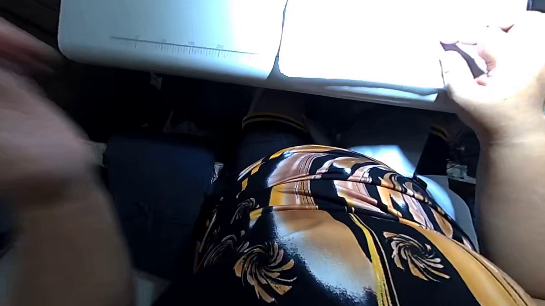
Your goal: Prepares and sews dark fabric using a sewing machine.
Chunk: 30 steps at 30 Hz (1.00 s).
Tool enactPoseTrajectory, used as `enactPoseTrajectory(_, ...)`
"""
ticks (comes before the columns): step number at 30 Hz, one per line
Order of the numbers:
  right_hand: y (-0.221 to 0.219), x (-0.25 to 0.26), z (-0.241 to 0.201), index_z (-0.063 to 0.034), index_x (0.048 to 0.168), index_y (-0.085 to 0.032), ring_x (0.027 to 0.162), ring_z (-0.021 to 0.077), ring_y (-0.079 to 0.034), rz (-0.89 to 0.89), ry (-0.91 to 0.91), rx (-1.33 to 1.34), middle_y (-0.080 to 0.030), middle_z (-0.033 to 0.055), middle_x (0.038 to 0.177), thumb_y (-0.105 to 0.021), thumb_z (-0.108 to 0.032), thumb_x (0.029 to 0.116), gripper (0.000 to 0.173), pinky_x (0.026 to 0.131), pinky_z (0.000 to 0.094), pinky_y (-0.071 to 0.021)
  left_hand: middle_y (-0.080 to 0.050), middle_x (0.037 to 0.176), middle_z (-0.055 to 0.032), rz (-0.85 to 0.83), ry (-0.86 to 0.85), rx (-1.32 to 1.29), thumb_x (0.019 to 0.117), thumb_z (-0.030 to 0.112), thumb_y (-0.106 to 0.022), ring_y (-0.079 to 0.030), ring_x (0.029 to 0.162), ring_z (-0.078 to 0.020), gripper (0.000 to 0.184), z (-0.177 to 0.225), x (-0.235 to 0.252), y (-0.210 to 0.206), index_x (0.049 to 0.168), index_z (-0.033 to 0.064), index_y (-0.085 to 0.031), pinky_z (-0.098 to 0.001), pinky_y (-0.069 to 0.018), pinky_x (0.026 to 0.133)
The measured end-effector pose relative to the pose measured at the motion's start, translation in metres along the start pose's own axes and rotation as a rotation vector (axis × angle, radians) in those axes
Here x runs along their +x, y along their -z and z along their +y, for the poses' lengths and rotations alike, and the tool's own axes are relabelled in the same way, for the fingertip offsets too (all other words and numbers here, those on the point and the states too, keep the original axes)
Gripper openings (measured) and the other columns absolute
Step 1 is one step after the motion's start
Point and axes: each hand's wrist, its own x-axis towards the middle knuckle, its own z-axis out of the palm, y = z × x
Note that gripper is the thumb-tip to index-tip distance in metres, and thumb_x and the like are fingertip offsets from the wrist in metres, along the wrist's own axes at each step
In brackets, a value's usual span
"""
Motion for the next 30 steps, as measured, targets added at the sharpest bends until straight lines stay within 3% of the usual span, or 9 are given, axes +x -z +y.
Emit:
enactPoseTrajectory(1,-0.001,0.001,0.001,-0.0113,0.124,-0.071,0.126,0.0474,-0.049,0.006,-0.007,0.006,-0.060,0.0255,0.129,-0.050,-0.040,0.1040,0.040,0.103,0.0660,-0.0312,-0.068,0.100,-0.0003,0.056,0.227,0.176,0.1090,0.020,-0.043,-0.067,0.093,-0.0099,0.024,-0.017,-0.038,-0.039,0.112,0.0047,-0.061,-0.0354,-0.0574,0.088)
enactPoseTrajectory(2,-0.001,0.002,0.002,-0.0115,0.124,-0.071,0.126,0.0478,-0.049,0.006,-0.014,0.007,-0.059,0.0259,0.129,-0.051,-0.040,0.1037,0.040,0.103,0.0670,-0.0314,-0.069,0.097,-0.0076,0.018,0.486,0.322,0.1076,0.021,-0.047,-0.068,0.087,-0.0145,0.026,-0.042,-0.076,-0.071,0.110,-0.0007,-0.061,-0.0377,-0.0582,0.084)
enactPoseTrajectory(4,0.002,0.004,0.002,-0.0135,0.127,-0.069,0.129,0.0480,-0.047,-0.022,-0.033,0.000,-0.058,0.0261,0.131,-0.052,-0.040,0.1030,0.039,0.103,0.0672,-0.0313,-0.066,0.116,-0.0261,-0.211,0.937,0.535,0.1081,0.029,-0.050,-0.067,0.104,-0.0383,0.039,-0.093,-0.145,-0.116,0.124,-0.0057,-0.061,-0.0582,-0.0539,0.093)
enactPoseTrajectory(6,0.007,0.009,-0.002,-0.0125,0.127,-0.069,0.127,0.0485,-0.047,-0.056,-0.042,-0.001,-0.056,0.0271,0.131,-0.053,-0.039,0.1024,0.039,0.102,0.0680,-0.0312,-0.054,0.139,-0.0298,-0.467,1.133,0.711,0.1068,0.039,-0.052,-0.056,0.125,-0.0485,0.051,-0.112,-0.182,-0.146,0.136,-0.0023,-0.056,-0.0650,-0.0476,0.101)
enactPoseTrajectory(8,0.013,0.012,-0.007,-0.0096,0.126,-0.068,0.126,0.0512,-0.046,-0.101,-0.045,-0.025,-0.054,0.0298,0.132,-0.052,-0.040,0.1018,0.042,0.100,0.0698,-0.0306,-0.050,0.144,-0.0281,-0.585,1.139,0.852,0.1092,0.034,-0.046,-0.052,0.130,-0.0493,0.045,-0.110,-0.190,-0.157,0.137,-0.0008,-0.054,-0.0624,-0.0482,0.102)
enactPoseTrajectory(13,0.019,0.016,0.000,-0.0082,0.130,-0.067,0.124,0.0527,-0.049,-0.103,-0.042,-0.069,-0.054,0.0306,0.132,-0.050,-0.043,0.1014,0.048,0.097,0.0721,-0.0330,-0.043,0.150,-0.0301,-0.570,1.177,0.935,0.1097,0.043,-0.042,-0.051,0.132,-0.0493,0.058,-0.116,-0.178,-0.145,0.141,-0.0052,-0.049,-0.0604,-0.0482,0.103)
enactPoseTrajectory(19,0.019,0.012,0.005,-0.0113,0.128,-0.070,0.125,0.0483,-0.052,-0.083,-0.007,-0.035,-0.059,0.0252,0.132,-0.051,-0.037,0.1002,0.042,0.097,0.0703,-0.0382,-0.046,0.151,-0.0280,-0.747,1.151,0.973,0.1100,0.016,-0.036,-0.049,0.137,-0.0455,0.043,-0.118,-0.169,-0.141,0.147,-0.0036,-0.045,-0.0598,-0.0466,0.106)
enactPoseTrajectory(23,0.015,0.009,0.007,-0.0178,0.126,-0.073,0.122,0.0414,-0.058,-0.043,0.001,-0.018,-0.065,0.0175,0.128,-0.054,-0.030,0.0958,0.037,0.096,0.0659,-0.0451,-0.052,0.143,-0.0325,-0.646,1.079,0.787,0.1115,0.019,-0.037,-0.054,0.132,-0.0469,0.041,-0.117,-0.171,-0.120,0.139,-0.0091,-0.050,-0.0615,-0.0438,0.109)
enactPoseTrajectory(30,0.016,0.007,0.000,-0.0254,0.128,-0.073,0.133,0.0337,-0.052,-0.069,-0.066,0.027,-0.064,0.0094,0.133,-0.054,-0.036,0.1001,0.035,0.109,0.0631,-0.0368,-0.055,0.130,-0.0420,-0.429,1.047,0.628,0.1102,0.012,-0.039,-0.055,0.126,-0.0530,0.039,-0.107,-0.173,-0.087,0.131,-0.0191,-0.051,-0.0629,-0.0401,0.109)
